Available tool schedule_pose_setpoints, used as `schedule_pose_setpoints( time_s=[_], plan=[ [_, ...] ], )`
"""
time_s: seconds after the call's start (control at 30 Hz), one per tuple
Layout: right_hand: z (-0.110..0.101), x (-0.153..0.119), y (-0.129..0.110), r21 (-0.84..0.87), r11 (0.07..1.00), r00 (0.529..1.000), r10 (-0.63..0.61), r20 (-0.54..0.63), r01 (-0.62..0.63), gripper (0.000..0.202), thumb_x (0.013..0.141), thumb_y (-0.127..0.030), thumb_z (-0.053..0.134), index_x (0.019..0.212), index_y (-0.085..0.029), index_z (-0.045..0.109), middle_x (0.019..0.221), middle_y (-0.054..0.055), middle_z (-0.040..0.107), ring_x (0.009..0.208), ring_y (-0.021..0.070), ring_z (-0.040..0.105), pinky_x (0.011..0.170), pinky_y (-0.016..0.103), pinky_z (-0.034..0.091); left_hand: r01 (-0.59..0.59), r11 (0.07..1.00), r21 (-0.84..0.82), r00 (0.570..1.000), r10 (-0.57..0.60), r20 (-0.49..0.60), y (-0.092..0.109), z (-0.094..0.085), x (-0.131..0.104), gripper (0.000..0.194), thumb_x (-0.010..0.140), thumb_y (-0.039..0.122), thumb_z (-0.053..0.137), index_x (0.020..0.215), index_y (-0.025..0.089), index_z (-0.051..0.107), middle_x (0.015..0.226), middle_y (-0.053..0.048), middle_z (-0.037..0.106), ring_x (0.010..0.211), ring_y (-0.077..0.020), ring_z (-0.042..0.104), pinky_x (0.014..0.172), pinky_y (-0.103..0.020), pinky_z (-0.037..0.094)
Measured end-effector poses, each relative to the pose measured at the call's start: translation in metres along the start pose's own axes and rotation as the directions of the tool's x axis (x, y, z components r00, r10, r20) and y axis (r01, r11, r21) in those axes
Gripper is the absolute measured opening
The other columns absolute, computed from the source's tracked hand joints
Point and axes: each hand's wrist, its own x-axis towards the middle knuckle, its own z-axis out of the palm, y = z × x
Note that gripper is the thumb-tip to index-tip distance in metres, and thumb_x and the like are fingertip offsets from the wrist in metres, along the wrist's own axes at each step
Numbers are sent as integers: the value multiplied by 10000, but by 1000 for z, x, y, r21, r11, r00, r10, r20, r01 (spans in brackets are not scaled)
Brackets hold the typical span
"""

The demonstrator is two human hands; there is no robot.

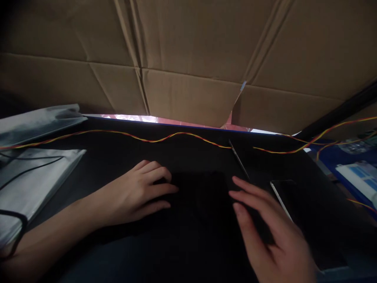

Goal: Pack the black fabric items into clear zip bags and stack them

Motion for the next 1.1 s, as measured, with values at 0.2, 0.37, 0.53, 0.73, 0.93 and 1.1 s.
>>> schedule_pose_setpoints(
  time_s=[0.2, 0.37, 0.53, 0.73, 0.93, 1.1],
  plan=[
    [30, -10, -9, -126, 964, 922, -180, 343, 235, 389, 1090, -286, 574, 1453, -318, 707, 1622, 29, 626, 1510, 337, 576, 1170, 590, 580, -5, 1000, -2, 1000, 5, -14, 1, 0, 2, 247, 1082, 363, 661, 1301, 262, 715, 1196, -58, 660, 1057, -263, 592, 896, -408, 436],
    [17, -4, -9, -99, 995, 1000, -2, 31, 5, 361, 1088, -374, 565, 1416, -328, 708, 1568, 55, 661, 1433, 324, 639, 1137, 540, 586, -9, 1000, 7, 1000, 9, -26, 1, 0, 1, 235, 1072, 366, 676, 1277, 261, 724, 1179, -63, 668, 1035, -264, 595, 876, -399, 424],
    [2, 12, 12, -216, 911, 926, 373, 60, -353, 472, 975, -695, 606, 1043, -275, 812, 1148, 99, 803, 1030, 335, 782, 818, 470, 652, -15, 1000, 25, 999, 16, -34, 0, 0, 0, 239, 1088, 387, 650, 1276, 258, 724, 1194, -68, 668, 1043, -267, 594, 862, -401, 410],
    [19, 20, 3, -217, 921, 896, 371, 243, -323, 373, 952, -632, 693, 998, -268, 755, 982, 68, 808, 827, 281, 784, 686, 394, 619, 9, 1000, -13, 998, -9, -54, 3, 2, 1, 232, 1076, 392, 678, 1248, 248, 737, 1183, -65, 669, 1044, -268, 591, 864, -410, 427],
    [5, 37, -5, -194, 916, 915, 379, 136, -350, 325, 859, -599, 725, 911, -285, 660, 839, 45, 780, 782, 285, 792, 619, 354, 586, 150, 973, -173, 968, -181, -175, 1, -6, -1, 270, 1089, 446, 643, 1268, 273, 748, 1223, -66, 664, 1087, -255, 592, 950, -425, 476],
    [1, 48, -37, -403, 886, 970, 241, -25, -231, 362, 823, -633, 714, 985, -314, 655, 840, 71, 789, 672, 330, 781, 483, 369, 504, 216, 964, -152, 973, -225, -46, -3, -9, -5, 470, 980, 596, 751, 1320, 272, 741, 1264, -74, 669, 1088, -284, 625, 943, -449, 501]
  ],
)
